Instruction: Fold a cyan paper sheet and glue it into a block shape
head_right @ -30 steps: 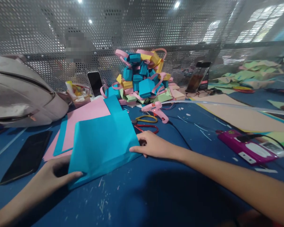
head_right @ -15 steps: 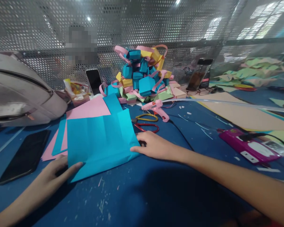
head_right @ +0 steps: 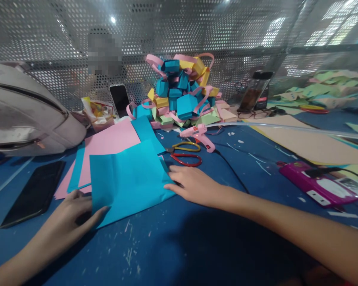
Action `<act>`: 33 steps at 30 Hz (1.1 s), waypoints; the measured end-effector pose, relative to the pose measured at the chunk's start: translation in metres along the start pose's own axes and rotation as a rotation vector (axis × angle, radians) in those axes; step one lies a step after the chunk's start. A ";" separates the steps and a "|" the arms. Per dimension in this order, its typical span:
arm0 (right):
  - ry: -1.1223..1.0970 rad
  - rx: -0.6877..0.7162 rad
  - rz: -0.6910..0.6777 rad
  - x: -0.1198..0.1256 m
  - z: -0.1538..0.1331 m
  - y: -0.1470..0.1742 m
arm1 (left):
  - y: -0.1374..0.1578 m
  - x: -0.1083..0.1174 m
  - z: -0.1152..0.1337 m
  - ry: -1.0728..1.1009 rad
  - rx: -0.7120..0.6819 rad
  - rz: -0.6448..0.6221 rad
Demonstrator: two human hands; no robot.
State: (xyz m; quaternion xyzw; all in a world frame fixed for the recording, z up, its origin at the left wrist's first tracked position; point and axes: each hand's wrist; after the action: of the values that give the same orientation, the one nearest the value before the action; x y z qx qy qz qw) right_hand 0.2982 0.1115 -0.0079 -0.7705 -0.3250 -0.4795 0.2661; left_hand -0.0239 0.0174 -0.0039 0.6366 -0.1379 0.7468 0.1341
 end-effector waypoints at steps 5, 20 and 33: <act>0.118 0.039 0.031 -0.005 -0.001 0.000 | -0.001 0.000 0.003 -0.135 -0.072 0.067; 0.275 0.096 0.028 -0.008 -0.003 0.002 | 0.001 0.005 0.008 -0.185 -0.166 0.099; 0.132 0.038 0.002 -0.007 0.000 0.002 | 0.008 -0.002 -0.006 0.194 -0.001 0.039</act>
State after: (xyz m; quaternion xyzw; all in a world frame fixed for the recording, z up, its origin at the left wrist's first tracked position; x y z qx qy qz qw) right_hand 0.2969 0.1086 -0.0141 -0.7324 -0.3150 -0.5225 0.3021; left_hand -0.0324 0.0122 -0.0072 0.5583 -0.1368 0.8075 0.1328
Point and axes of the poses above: each hand's wrist, its own y-axis away from the middle knuckle, its own x-axis out of the back of the hand, z = x × y, and after that the axes turned 2 degrees about -y, right-handed
